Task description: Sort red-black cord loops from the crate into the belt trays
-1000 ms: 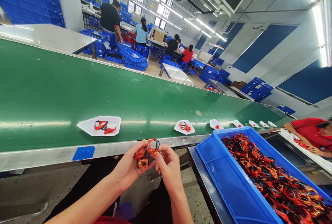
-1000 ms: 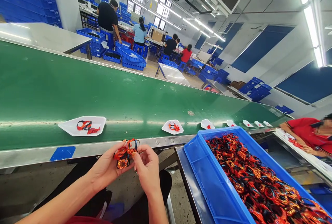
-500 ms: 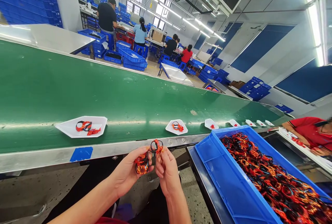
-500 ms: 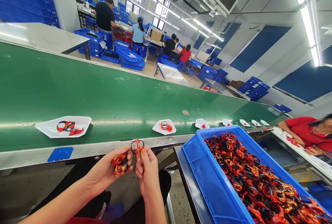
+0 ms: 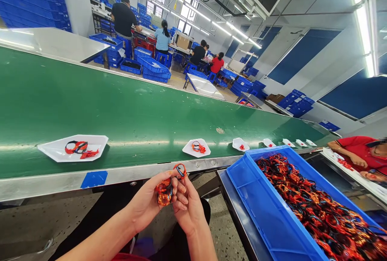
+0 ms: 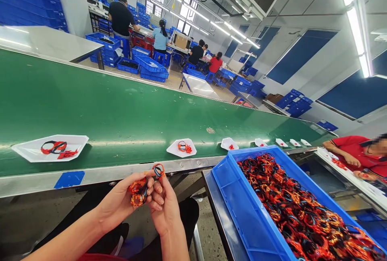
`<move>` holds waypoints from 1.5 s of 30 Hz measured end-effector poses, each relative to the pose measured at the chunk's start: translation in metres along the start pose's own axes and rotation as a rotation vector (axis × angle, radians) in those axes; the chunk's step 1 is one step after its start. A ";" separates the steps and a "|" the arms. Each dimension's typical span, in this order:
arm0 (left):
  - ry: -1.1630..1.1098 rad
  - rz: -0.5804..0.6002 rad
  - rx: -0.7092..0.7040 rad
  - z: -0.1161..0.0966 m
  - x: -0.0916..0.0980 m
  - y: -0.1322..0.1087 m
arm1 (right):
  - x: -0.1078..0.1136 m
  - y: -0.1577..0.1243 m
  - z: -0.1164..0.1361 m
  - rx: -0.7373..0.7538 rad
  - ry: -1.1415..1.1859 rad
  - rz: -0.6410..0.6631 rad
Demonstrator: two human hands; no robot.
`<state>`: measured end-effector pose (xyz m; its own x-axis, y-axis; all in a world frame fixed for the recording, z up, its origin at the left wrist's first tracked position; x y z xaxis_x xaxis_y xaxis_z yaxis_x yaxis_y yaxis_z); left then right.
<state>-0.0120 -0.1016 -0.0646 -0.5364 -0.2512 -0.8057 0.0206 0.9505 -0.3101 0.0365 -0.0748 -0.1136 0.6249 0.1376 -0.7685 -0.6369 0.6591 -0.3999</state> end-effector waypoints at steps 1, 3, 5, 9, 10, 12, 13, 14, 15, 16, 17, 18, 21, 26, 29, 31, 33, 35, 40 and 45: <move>-0.005 0.002 0.000 0.000 0.000 0.000 | 0.000 -0.001 0.001 0.011 -0.010 0.001; -0.012 -0.009 0.004 0.001 0.002 0.000 | -0.002 -0.003 0.010 0.069 -0.030 0.002; -0.010 -0.063 0.007 0.001 0.008 0.001 | -0.002 -0.006 0.027 0.175 -0.080 -0.011; 0.015 -0.247 -0.013 -0.004 0.026 0.000 | 0.006 -0.011 0.084 0.484 -0.308 -0.139; 0.012 -0.273 -0.019 -0.006 0.028 -0.001 | 0.011 -0.012 0.101 0.563 -0.372 -0.193; -0.010 -0.275 -0.022 -0.009 0.027 -0.002 | 0.021 -0.011 0.135 0.700 -0.507 -0.331; -0.020 -0.262 -0.020 -0.009 0.025 -0.002 | 0.027 -0.010 0.151 0.751 -0.566 -0.402; -0.025 -0.249 -0.021 -0.010 0.024 -0.003 | 0.033 -0.007 0.167 0.790 -0.617 -0.466; -0.025 -0.236 -0.025 -0.011 0.022 -0.003 | 0.038 -0.004 0.182 0.817 -0.650 -0.513; -0.021 -0.229 -0.033 -0.012 0.022 -0.004 | 0.043 0.001 0.197 0.836 -0.671 -0.548; -0.013 -0.224 -0.042 -0.013 0.022 -0.005 | 0.047 0.005 0.211 0.848 -0.684 -0.575; -0.005 -0.221 -0.049 -0.014 0.022 -0.005 | 0.052 0.010 0.224 0.856 -0.693 -0.597; 0.023 -0.217 -0.034 -0.012 0.023 -0.005 | 0.062 0.020 0.258 0.861 -0.733 -0.655; 0.060 -0.216 0.009 -0.005 0.024 -0.004 | 0.068 0.019 0.260 0.840 -0.787 -0.664; 0.067 -0.190 0.027 -0.002 0.023 -0.002 | 0.065 0.013 0.238 0.834 -0.834 -0.614; 0.073 -0.181 0.038 0.000 0.022 -0.001 | 0.063 0.008 0.226 0.827 -0.861 -0.587; 0.080 -0.184 0.039 0.001 0.022 -0.001 | 0.059 0.004 0.218 0.819 -0.875 -0.575; 0.085 -0.191 0.038 0.001 0.022 -0.001 | 0.053 -0.002 0.211 0.812 -0.882 -0.561; 0.089 -0.186 0.040 0.003 0.021 0.001 | 0.007 -0.015 0.164 0.714 -0.967 -0.320; 0.103 -0.182 0.030 0.005 0.020 0.002 | -0.048 -0.036 0.098 0.594 -1.173 -0.029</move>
<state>-0.0189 -0.1061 -0.0838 -0.6170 -0.3969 -0.6795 -0.0606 0.8849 -0.4619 0.0736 -0.0323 -0.0133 0.8446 0.4761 0.2449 -0.5107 0.8537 0.1020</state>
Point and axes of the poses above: each hand's wrist, its own y-axis towards the middle knuckle, its own x-axis out of the back of the hand, z = x × y, the point moved 10 cm from there along y, towards the middle knuckle, and after that the axes turned 1 degree about -x, right-handed, at the moved point
